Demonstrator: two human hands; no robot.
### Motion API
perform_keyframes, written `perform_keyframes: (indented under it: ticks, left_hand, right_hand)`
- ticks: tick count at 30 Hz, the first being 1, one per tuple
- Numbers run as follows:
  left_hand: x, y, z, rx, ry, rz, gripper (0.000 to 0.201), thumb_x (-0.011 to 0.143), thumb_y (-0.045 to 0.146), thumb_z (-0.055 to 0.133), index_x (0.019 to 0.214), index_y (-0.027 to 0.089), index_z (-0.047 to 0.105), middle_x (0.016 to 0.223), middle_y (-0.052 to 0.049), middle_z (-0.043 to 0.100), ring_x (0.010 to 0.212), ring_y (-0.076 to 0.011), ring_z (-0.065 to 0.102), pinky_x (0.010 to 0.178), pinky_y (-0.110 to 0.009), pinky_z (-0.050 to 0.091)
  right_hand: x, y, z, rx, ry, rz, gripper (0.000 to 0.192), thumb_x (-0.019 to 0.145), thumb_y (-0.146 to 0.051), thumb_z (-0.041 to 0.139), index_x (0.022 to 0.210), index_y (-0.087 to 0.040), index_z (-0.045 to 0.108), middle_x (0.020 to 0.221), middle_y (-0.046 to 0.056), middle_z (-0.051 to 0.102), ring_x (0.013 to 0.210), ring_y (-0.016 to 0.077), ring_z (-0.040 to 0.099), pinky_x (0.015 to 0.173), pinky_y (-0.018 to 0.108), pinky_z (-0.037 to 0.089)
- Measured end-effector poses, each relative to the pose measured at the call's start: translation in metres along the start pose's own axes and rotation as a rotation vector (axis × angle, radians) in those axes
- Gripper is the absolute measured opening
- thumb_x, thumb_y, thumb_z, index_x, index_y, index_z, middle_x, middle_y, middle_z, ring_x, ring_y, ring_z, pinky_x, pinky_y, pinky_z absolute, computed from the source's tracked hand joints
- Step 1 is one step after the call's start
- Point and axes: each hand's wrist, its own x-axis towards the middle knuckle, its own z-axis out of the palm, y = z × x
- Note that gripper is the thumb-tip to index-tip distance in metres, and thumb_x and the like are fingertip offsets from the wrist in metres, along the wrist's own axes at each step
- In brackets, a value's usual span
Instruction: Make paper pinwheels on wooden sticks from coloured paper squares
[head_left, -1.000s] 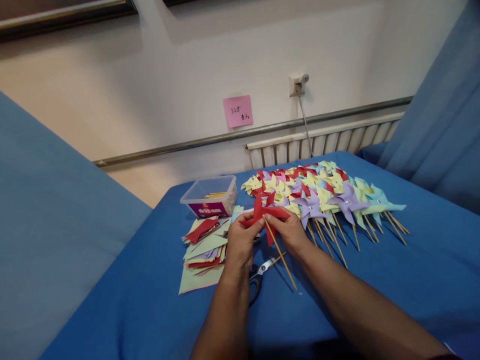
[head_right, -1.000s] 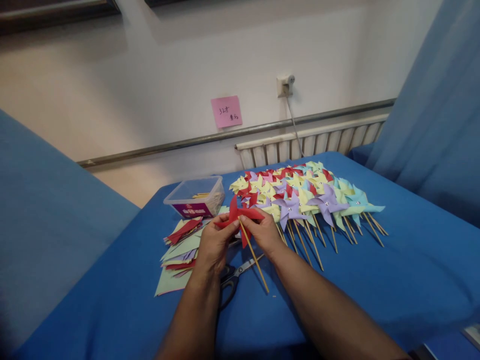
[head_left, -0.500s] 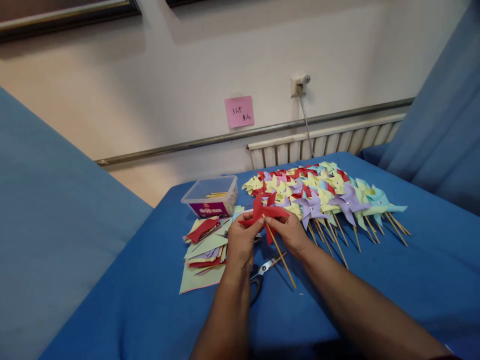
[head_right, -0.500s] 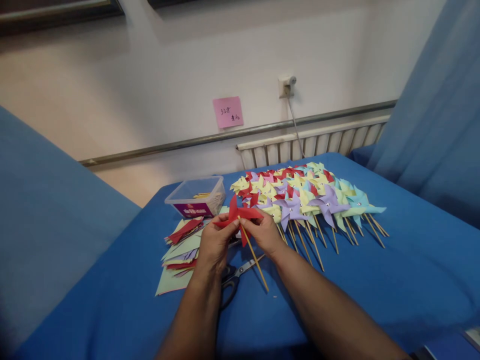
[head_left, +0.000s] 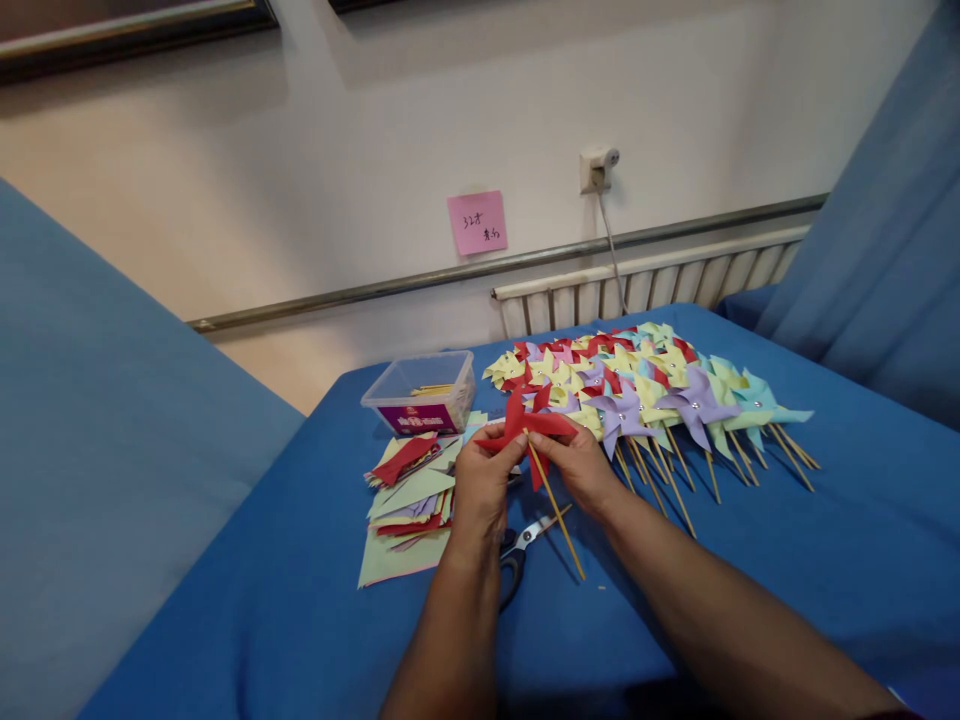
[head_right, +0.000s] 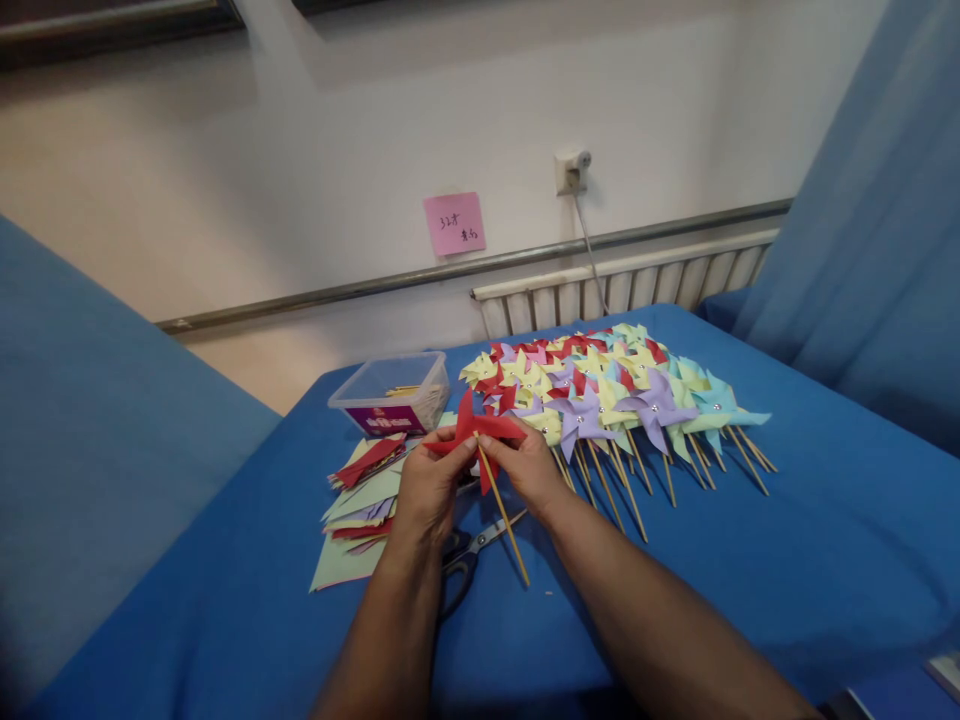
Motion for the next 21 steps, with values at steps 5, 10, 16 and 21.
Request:
perform_keyframes:
  ticks: [5, 10, 16, 21]
  left_hand:
    - [0.001, 0.000, 0.000, 0.007, 0.014, -0.007, 0.041, 0.053, 0.028, 0.086, 0.086, 0.013, 0.067, 0.076, -0.005, 0.072, 0.060, -0.0127, 0.063, 0.063, -0.025, 0.048]
    - [0.000, 0.000, 0.001, 0.010, -0.032, -0.021, 0.043, 0.051, 0.028, 0.087, 0.087, 0.014, 0.069, 0.080, -0.007, 0.073, 0.066, -0.0157, 0.066, 0.068, -0.028, 0.050]
    - [0.001, 0.000, 0.001, -0.004, 0.046, 0.018, 0.045, 0.046, 0.028, 0.088, 0.084, 0.014, 0.068, 0.076, -0.005, 0.072, 0.064, -0.0157, 0.066, 0.066, -0.027, 0.049]
    - [0.004, 0.003, -0.001, -0.090, 0.185, 0.111, 0.046, 0.049, 0.028, 0.087, 0.086, 0.013, 0.065, 0.072, -0.003, 0.072, 0.060, -0.0153, 0.065, 0.063, -0.027, 0.050]
  right_hand:
    - [0.001, 0.001, 0.000, -0.013, 0.001, -0.013, 0.030, 0.072, -0.038, 0.077, 0.097, -0.021, 0.072, 0.091, 0.003, 0.073, 0.086, 0.0197, 0.067, 0.086, 0.037, 0.051]
    - [0.002, 0.001, -0.001, -0.006, 0.010, -0.006, 0.029, 0.071, -0.039, 0.077, 0.094, -0.021, 0.072, 0.090, 0.003, 0.073, 0.084, 0.0192, 0.067, 0.086, 0.036, 0.051]
    - [0.001, -0.001, 0.006, 0.004, -0.016, 0.024, 0.034, 0.070, -0.042, 0.076, 0.097, -0.022, 0.070, 0.095, 0.004, 0.073, 0.089, 0.0198, 0.067, 0.085, 0.034, 0.050]
    - [-0.003, 0.002, 0.013, -0.029, -0.008, 0.126, 0.035, 0.061, -0.041, 0.082, 0.080, -0.022, 0.061, 0.064, -0.004, 0.064, 0.054, 0.0122, 0.059, 0.054, 0.025, 0.046]
